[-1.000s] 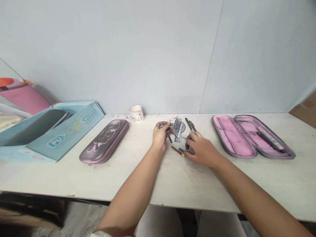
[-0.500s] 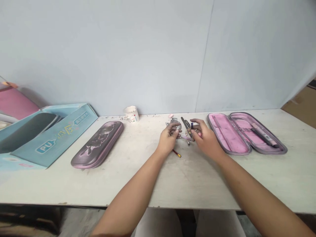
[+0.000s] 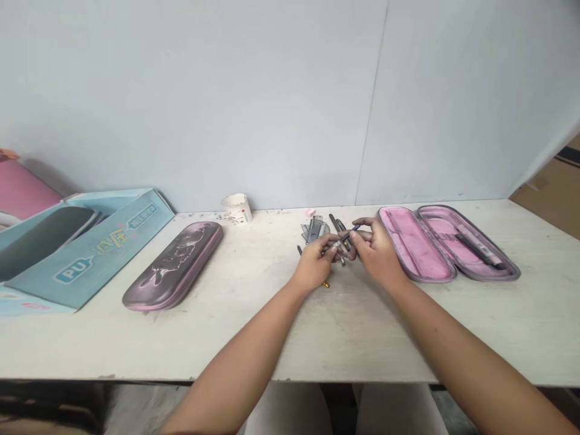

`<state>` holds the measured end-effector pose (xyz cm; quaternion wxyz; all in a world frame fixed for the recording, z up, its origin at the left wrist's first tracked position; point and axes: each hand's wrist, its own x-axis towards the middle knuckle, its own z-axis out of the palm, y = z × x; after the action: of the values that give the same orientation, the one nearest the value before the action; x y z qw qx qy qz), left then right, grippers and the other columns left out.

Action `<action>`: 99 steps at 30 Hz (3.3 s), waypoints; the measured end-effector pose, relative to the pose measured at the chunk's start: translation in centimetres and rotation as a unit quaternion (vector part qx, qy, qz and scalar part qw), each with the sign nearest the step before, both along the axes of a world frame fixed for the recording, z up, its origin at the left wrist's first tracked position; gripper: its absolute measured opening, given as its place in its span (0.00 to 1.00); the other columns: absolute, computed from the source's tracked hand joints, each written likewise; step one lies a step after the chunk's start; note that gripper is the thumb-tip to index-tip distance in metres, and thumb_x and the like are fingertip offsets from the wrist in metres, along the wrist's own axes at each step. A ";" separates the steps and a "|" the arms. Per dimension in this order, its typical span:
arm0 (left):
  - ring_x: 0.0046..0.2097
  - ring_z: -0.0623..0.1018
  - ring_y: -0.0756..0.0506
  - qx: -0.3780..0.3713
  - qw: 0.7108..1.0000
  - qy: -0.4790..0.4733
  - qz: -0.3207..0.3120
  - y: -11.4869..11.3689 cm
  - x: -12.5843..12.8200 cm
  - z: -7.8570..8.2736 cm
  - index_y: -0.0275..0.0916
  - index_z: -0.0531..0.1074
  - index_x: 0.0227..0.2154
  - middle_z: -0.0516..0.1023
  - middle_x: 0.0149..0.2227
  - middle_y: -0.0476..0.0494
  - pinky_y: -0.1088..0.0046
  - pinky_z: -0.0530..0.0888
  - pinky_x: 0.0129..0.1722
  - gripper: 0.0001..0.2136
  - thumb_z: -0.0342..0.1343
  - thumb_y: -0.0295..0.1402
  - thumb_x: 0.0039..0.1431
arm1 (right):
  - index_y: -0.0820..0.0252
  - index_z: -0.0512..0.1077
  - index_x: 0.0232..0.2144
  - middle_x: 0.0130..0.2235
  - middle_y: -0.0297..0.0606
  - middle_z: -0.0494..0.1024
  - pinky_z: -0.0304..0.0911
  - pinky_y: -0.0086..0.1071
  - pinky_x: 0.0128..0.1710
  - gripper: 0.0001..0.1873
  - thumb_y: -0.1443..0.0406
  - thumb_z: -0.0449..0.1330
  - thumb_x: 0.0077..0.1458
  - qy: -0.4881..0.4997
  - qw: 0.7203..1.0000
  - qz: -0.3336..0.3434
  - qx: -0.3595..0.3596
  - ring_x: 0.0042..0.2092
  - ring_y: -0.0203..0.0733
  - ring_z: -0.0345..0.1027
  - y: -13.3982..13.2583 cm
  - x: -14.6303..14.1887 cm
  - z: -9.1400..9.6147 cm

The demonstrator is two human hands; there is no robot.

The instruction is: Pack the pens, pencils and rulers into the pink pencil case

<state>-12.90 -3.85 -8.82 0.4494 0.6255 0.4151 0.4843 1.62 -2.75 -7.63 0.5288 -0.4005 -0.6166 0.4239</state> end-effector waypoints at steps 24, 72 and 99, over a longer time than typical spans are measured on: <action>0.26 0.72 0.53 0.018 0.990 -0.079 0.118 1.2 -1.6 0.6 0.40 0.61 0.39 0.68 0.28 0.52 0.75 0.72 0.31 0.08 0.48 0.27 0.55 | 0.63 0.57 0.52 0.42 0.45 0.74 0.60 0.36 0.36 0.24 0.57 0.49 0.56 -0.456 0.859 -0.109 0.205 0.44 0.48 0.66 -0.6 0.7 0.2; 0.44 0.73 0.44 0.136 0.942 0.293 0.092 0.4 -1.8 0.3 0.38 0.59 0.48 0.72 0.42 0.39 0.63 0.68 0.46 0.16 0.43 0.23 0.56 | 0.58 0.67 0.36 0.22 0.29 0.66 0.52 0.28 0.22 0.14 0.54 0.51 0.53 -0.155 0.985 -0.009 0.068 0.23 0.34 0.56 1.8 2.0 -1.5; 0.42 0.74 0.44 0.131 0.942 0.289 0.112 0.7 -2.6 0.4 0.37 0.59 0.50 0.72 0.41 0.38 0.64 0.69 0.45 0.17 0.42 0.24 0.57 | 0.58 0.67 0.28 0.19 0.29 0.66 0.53 0.27 0.24 0.16 0.53 0.50 0.54 -0.171 0.984 -0.007 0.051 0.23 0.34 0.60 1.9 1.2 -0.9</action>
<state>-15.46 -3.16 -8.46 0.1670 0.7414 0.5270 0.3805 2.87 -0.89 -8.51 0.4388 -0.4440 -0.7156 0.3135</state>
